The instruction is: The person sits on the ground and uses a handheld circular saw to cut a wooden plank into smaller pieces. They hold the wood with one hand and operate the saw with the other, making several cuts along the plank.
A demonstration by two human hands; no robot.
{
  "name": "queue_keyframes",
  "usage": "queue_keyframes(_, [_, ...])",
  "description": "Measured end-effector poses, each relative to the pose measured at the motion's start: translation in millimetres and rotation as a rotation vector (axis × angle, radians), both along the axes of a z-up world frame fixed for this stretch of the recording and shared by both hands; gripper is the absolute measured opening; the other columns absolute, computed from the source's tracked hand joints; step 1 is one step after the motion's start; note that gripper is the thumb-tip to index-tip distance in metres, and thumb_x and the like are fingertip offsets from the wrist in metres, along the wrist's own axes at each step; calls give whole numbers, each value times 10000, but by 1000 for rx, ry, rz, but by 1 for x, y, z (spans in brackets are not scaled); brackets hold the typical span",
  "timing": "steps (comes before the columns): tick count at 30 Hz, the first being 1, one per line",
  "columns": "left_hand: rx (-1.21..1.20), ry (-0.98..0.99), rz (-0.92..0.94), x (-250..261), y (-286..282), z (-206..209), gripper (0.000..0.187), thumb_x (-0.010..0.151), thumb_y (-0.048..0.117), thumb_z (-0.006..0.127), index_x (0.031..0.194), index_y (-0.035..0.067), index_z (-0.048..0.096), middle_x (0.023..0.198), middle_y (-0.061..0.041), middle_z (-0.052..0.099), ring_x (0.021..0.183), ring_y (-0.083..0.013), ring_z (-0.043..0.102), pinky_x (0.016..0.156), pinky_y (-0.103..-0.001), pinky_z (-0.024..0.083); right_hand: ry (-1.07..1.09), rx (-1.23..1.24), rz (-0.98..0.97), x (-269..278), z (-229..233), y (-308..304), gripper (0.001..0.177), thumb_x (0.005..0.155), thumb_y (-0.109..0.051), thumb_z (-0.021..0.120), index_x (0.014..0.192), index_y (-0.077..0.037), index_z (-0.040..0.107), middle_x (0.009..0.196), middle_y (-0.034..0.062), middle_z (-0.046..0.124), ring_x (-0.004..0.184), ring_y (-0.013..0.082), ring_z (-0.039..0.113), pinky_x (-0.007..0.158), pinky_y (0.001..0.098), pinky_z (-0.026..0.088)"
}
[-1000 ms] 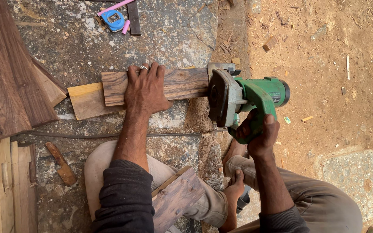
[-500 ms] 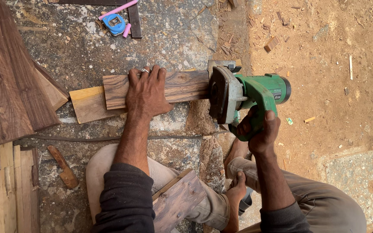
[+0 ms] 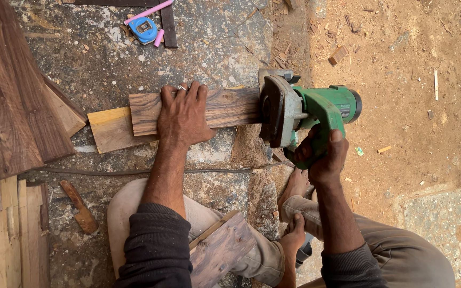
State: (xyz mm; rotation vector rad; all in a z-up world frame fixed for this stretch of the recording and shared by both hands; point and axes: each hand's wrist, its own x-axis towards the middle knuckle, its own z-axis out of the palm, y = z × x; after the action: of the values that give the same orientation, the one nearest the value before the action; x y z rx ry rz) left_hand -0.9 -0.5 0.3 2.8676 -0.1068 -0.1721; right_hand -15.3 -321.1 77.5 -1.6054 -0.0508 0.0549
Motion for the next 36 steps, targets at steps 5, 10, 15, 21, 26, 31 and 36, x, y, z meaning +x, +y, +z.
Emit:
queue_keyframes(5, [-5,-27,0,0,-1,-1,1121,504,586,939,1378,29,511,1198,-113,581,1038,-260,602,1019,-554,306,-7,21,-2,7,2,5,761,960,-728,585,1000,32,567,673,69,517,528,183,521,478,345,455])
queue_keyframes(10, [-20,-50,3,-2,0,-2,1122,494,567,946,1383,38,511,1204,-109,581,1064,-254,601,1034,-553,306,-17,-32,-29,20,5,12,764,946,-746,568,982,17,574,658,61,508,513,171,520,450,341,450])
queue_keyframes(15, [-38,-11,12,-1,-1,-3,1081,530,571,937,1377,44,522,1204,-110,580,1078,-246,589,1024,-542,312,-48,-27,-24,48,1,22,755,942,-747,577,970,7,568,659,55,497,509,167,516,435,345,442])
queue_keyframes(21, [33,-7,26,-2,-3,-4,1084,520,595,925,1376,61,526,1224,-112,574,1115,-254,573,1000,-532,310,-122,-240,-55,126,5,47,791,940,-796,467,962,-26,646,639,-6,568,504,115,555,429,304,484])
queue_keyframes(26, [41,0,25,2,-1,-4,1150,537,678,906,1415,53,504,1264,-137,568,1116,-280,575,1016,-539,299,302,364,47,133,99,-10,756,1075,-699,416,1099,39,580,753,8,513,633,132,498,636,322,503])
queue_keyframes(31, [-2,20,12,6,1,-4,1195,526,663,926,1439,28,487,1302,-152,568,1048,-290,610,1010,-538,313,415,648,-533,66,161,-61,693,1068,-467,420,1314,181,443,982,206,619,872,283,658,834,430,630])
queue_keyframes(36, [-96,105,19,15,10,9,1184,541,616,961,1442,15,485,1307,-168,588,1113,-320,604,1048,-554,356,446,582,-771,42,127,-113,776,1024,-504,415,1429,152,325,1097,233,621,949,312,681,919,511,637])
